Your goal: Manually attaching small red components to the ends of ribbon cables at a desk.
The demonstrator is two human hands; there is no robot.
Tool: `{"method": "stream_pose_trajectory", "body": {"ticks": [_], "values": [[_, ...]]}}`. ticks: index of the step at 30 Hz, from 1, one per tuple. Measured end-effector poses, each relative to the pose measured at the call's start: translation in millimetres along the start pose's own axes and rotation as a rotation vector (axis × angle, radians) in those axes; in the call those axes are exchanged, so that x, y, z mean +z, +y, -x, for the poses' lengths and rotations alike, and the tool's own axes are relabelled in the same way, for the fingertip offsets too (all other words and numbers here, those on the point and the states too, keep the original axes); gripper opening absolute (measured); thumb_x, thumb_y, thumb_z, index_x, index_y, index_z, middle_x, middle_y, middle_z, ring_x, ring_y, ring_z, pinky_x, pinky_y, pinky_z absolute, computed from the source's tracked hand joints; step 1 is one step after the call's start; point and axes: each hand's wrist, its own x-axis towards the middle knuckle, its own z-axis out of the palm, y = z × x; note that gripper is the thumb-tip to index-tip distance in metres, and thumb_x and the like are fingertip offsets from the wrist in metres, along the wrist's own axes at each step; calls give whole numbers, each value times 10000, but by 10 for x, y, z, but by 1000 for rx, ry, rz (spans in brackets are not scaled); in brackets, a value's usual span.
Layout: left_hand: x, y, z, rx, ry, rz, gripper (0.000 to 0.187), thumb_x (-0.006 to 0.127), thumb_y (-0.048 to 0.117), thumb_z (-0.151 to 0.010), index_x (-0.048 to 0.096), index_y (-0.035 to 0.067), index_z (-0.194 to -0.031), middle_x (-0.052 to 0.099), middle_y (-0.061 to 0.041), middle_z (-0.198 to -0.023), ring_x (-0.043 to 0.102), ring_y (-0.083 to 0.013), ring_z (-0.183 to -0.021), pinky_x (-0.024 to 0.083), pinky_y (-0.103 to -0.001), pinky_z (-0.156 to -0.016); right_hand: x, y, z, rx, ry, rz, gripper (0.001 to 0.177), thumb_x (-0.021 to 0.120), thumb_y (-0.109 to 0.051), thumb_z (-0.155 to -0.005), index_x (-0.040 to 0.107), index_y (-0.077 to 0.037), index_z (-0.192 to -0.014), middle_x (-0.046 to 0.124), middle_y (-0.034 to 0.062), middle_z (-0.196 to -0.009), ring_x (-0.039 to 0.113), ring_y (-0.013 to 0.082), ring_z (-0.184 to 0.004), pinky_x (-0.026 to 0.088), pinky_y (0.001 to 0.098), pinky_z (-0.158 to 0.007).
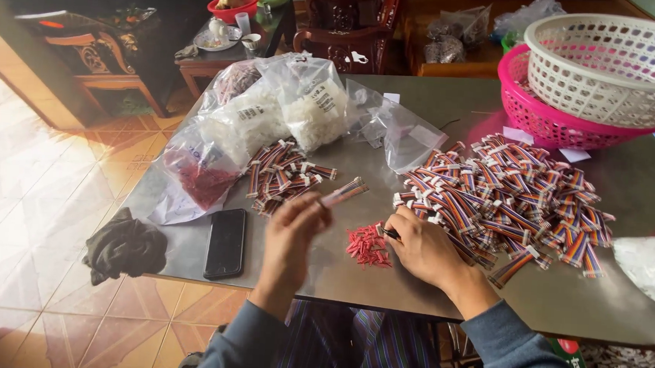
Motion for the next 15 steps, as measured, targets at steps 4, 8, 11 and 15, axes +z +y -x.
{"method": "stream_pose_trajectory", "body": {"ticks": [4, 8, 11, 15], "values": [[-5, -258, 275, -310, 68, 394, 313, 626, -59, -937, 631, -76, -1249, 736, -238, -1056, 766, -243, -880, 640, -319, -824, 65, 10, 32, -1, 31, -56, 101, 586, -207, -950, 608, -186, -1047, 689, 64, -1047, 747, 334, -1012, 614, 455, -865], [1, -220, 352, -346, -50, 398, 278, 679, 3, -922, 663, -50, -1195, 732, -221, -978, 731, -259, -874, 631, -357, -853, 28, -15, 54, 73, 122, -244, 85, 611, -89, -961, 600, -98, -1045, 741, 75, -914, 701, 243, -781, 512, 381, -694], [14, -194, 341, -354, -71, 401, 268, 687, 8, -916, 667, -37, -1180, 727, -206, -955, 737, -280, -882, 639, -383, -865, 3, -38, 100, 156, 160, -415, 161, 609, -78, -952, 688, -84, -1092, 767, 46, -1047, 740, 190, -958, 558, 317, -847], [36, -181, 331, -389, -62, 399, 234, 690, -10, -917, 664, -36, -1148, 731, -216, -957, 745, -289, -864, 647, -379, -832, -183, -138, 224, 76, 223, -675, 193, 668, -79, -928, 748, -30, -1097, 791, 68, -1085, 742, 154, -922, 673, 281, -794]]}}
